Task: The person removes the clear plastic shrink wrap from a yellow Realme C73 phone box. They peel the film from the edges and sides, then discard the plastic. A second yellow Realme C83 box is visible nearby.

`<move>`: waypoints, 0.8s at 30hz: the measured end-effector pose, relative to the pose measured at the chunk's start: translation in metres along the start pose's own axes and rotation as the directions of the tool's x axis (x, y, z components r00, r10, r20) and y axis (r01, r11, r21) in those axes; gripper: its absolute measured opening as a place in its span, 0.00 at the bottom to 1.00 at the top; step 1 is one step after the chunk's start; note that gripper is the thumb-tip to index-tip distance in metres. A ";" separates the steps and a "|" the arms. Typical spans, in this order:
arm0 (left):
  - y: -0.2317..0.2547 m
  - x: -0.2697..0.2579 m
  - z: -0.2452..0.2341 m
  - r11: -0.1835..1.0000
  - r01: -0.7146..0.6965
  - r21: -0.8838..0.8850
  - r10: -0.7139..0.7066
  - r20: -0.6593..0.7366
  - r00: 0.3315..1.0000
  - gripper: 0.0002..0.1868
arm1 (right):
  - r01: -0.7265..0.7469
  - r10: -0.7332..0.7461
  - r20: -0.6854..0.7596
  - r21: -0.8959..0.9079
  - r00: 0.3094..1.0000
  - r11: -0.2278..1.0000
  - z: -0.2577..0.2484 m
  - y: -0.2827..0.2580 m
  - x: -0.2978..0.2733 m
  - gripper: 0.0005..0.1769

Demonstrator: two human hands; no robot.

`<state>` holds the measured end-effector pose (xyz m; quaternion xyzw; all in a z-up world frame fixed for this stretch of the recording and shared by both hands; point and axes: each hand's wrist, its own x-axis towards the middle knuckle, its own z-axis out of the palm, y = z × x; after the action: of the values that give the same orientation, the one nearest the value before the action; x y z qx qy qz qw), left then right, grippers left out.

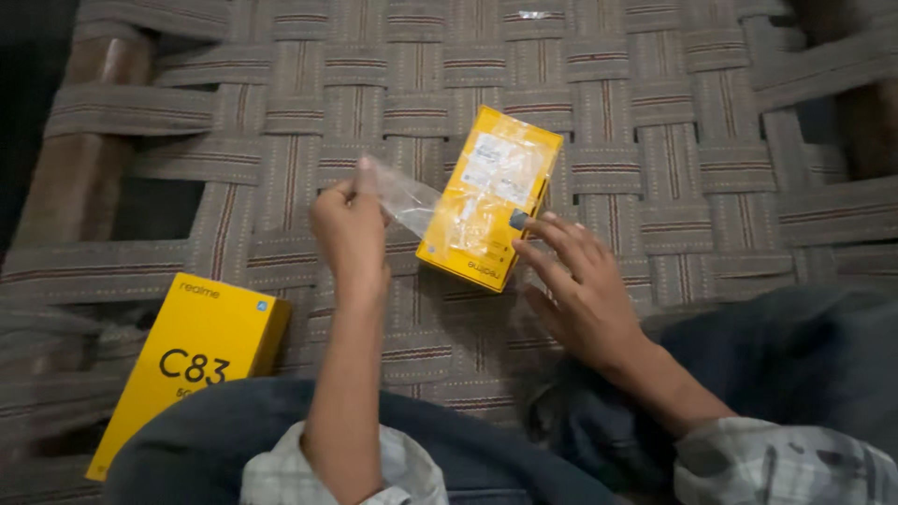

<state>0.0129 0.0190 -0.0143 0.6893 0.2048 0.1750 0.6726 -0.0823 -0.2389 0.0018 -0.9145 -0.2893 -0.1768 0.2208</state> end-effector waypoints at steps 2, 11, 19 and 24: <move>-0.007 0.006 0.002 1.000 0.031 0.001 -0.031 0.010 0.999 0.22 | 0.058 -0.057 0.029 -0.056 0.998 0.997 0.001 -0.006 0.007 0.34; 0.001 0.012 -0.002 0.938 -0.136 0.318 0.126 0.050 0.991 0.25 | 0.099 -0.084 0.150 -0.101 0.985 0.990 0.043 -0.018 0.027 0.41; 0.008 0.011 -0.007 0.916 -0.209 0.343 0.200 0.061 0.978 0.27 | 0.088 -0.070 0.108 -0.182 0.992 0.979 0.048 -0.023 0.029 0.39; 0.016 -0.008 -0.003 0.900 -0.268 0.344 0.288 -0.006 0.958 0.25 | 0.070 -0.043 0.130 -0.208 0.991 0.976 0.051 -0.025 0.026 0.39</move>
<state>0.0055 0.0178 0.0021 0.8117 0.1506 0.2507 0.5055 -0.0678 -0.1828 -0.0212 -0.9335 -0.3080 -0.1552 0.0984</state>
